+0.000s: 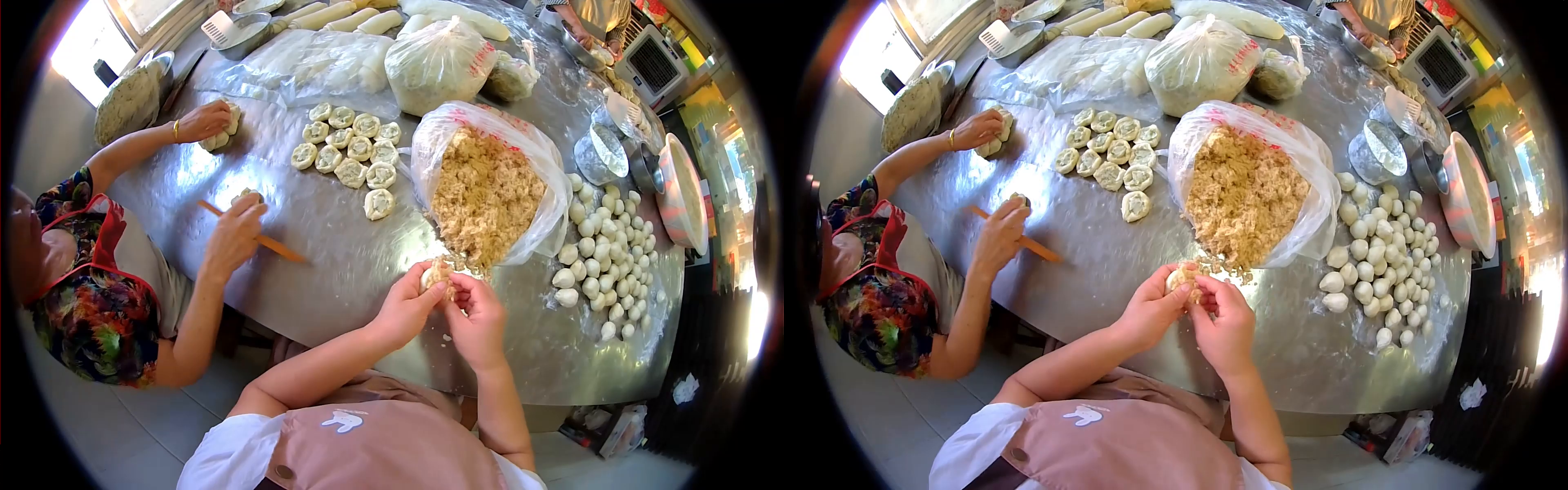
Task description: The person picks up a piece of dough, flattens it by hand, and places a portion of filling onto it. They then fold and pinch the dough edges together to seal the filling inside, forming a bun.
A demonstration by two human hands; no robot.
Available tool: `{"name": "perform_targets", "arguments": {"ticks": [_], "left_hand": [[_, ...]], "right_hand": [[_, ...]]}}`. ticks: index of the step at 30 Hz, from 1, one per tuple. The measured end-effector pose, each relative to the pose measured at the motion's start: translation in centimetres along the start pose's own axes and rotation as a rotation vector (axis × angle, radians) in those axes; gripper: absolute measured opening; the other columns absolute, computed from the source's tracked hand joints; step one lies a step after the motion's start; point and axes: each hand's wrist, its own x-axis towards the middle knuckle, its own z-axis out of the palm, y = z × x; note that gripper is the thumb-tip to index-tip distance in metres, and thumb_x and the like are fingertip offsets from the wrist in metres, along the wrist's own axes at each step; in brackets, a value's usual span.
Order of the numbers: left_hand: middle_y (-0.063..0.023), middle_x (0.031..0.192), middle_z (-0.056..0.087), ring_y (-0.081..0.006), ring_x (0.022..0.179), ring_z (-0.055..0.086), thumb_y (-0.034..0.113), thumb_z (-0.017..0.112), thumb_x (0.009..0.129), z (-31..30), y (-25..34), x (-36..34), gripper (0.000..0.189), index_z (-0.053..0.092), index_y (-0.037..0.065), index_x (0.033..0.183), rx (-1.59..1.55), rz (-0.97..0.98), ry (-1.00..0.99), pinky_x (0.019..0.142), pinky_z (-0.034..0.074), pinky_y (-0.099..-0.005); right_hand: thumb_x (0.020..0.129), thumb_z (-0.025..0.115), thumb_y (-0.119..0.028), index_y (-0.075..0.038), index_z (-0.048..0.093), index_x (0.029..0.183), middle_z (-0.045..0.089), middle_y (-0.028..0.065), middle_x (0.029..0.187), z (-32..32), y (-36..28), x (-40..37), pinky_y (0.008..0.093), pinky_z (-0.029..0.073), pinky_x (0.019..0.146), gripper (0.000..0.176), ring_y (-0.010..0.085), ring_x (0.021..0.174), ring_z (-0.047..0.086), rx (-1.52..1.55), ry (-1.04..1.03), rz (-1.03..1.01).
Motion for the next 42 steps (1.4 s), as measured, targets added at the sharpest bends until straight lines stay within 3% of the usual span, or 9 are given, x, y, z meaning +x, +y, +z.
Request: {"name": "perform_targets", "arguments": {"ticks": [12,17,20,26,29,33,34,37,42], "left_hand": [[-0.0047,0.114,0.055,-0.0113,0.105,0.054,0.008,0.049,0.098,-0.2,0.6,-0.3,0.036,0.039,0.005,0.133,0.096,0.032,-0.110,0.092,0.045,-0.0280],[-0.0130,0.114,0.057,-0.0177,0.104,0.055,0.006,0.056,0.092,-0.1,1.0,-1.1,0.041,0.043,0.001,0.131,0.858,0.344,-0.024,0.089,0.046,-0.0326],[-0.0179,0.114,0.056,-0.0226,0.103,0.057,0.007,0.057,0.091,0.3,0.8,-1.1,0.042,0.043,0.001,0.130,1.013,0.428,0.020,0.089,0.046,-0.0347],[-0.0095,0.121,0.054,-0.0208,0.112,0.055,0.009,0.052,0.096,-1.1,1.5,-0.5,0.037,0.043,0.007,0.131,0.270,-0.049,-0.066,0.096,0.045,-0.0354],[-0.0050,0.123,0.053,-0.0206,0.113,0.054,0.014,0.052,0.097,-0.5,2.7,-0.7,0.036,0.043,0.009,0.131,-0.166,-0.126,-0.081,0.100,0.044,-0.0358],[-0.0093,0.128,0.052,-0.0259,0.118,0.052,0.019,0.052,0.097,-1.2,3.4,-0.6,0.041,0.043,0.005,0.134,-0.422,-0.218,-0.170,0.103,0.042,-0.0389],[-0.0109,0.128,0.052,-0.0244,0.118,0.053,0.022,0.051,0.097,-1.0,3.7,-0.6,0.043,0.043,0.003,0.135,-0.449,-0.257,-0.202,0.103,0.043,-0.0403],[-0.0117,0.125,0.054,-0.0240,0.116,0.054,0.024,0.050,0.097,-0.6,3.6,-0.7,0.043,0.043,0.003,0.134,-0.447,-0.325,-0.209,0.100,0.044,-0.0392],[-0.0034,0.107,0.057,-0.0071,0.062,0.050,0.019,0.049,0.099,-0.7,3.0,-0.9,0.033,0.044,0.009,0.130,-0.378,-0.380,-0.227,0.051,0.038,-0.0220]], "right_hand": [[0.084,0.068,-0.004,-0.001,0.061,0.107,0.070,0.0103,0.090,-0.4,-1.5,-0.4,0.0284,0.055,0.068,0.024,0.0155,0.081,0.068,-0.145,0.007,-0.067],[0.085,0.068,-0.011,-0.001,0.061,0.107,0.068,0.0082,0.089,-1.1,-0.6,1.0,0.0282,0.054,0.068,0.026,0.0150,0.078,0.067,0.055,-0.016,0.166],[0.085,0.070,-0.013,0.000,0.064,0.097,0.067,0.0060,0.086,-0.4,-1.0,1.2,0.0260,0.053,0.064,0.019,0.0124,0.072,0.064,-0.107,-0.026,0.050],[0.083,0.071,-0.010,-0.001,0.066,0.093,0.065,0.0086,0.079,-0.9,2.0,1.9,0.0262,0.050,0.060,0.014,0.0148,0.065,0.063,0.086,0.111,0.171],[0.083,0.070,-0.010,-0.001,0.066,0.093,0.066,0.0096,0.081,-1.4,2.9,2.4,0.0271,0.051,0.060,0.014,0.0163,0.064,0.063,-0.224,0.166,-0.076],[0.084,0.071,-0.022,0.000,0.060,0.111,0.063,0.0163,0.109,-2.2,-0.2,1.8,0.0365,0.050,0.085,0.037,0.0298,0.099,0.062,-0.406,0.043,-0.378],[0.080,0.073,-0.032,0.001,0.051,0.124,0.055,0.0181,0.125,-2.5,-0.1,1.4,0.0427,0.042,0.098,0.060,0.0372,0.116,0.051,-0.379,-0.073,-0.351],[0.076,0.074,-0.039,0.002,0.044,0.130,0.052,0.0178,0.128,-1.4,-1.5,1.1,0.0477,0.037,0.102,0.074,0.0408,0.120,0.047,-0.461,-0.128,-0.497],[0.083,0.058,-0.056,-0.001,0.049,0.121,0.056,0.0163,0.125,0.5,-0.2,0.7,0.0504,0.035,0.103,0.068,0.0414,0.125,0.045,-0.534,-0.086,-0.598]]}}
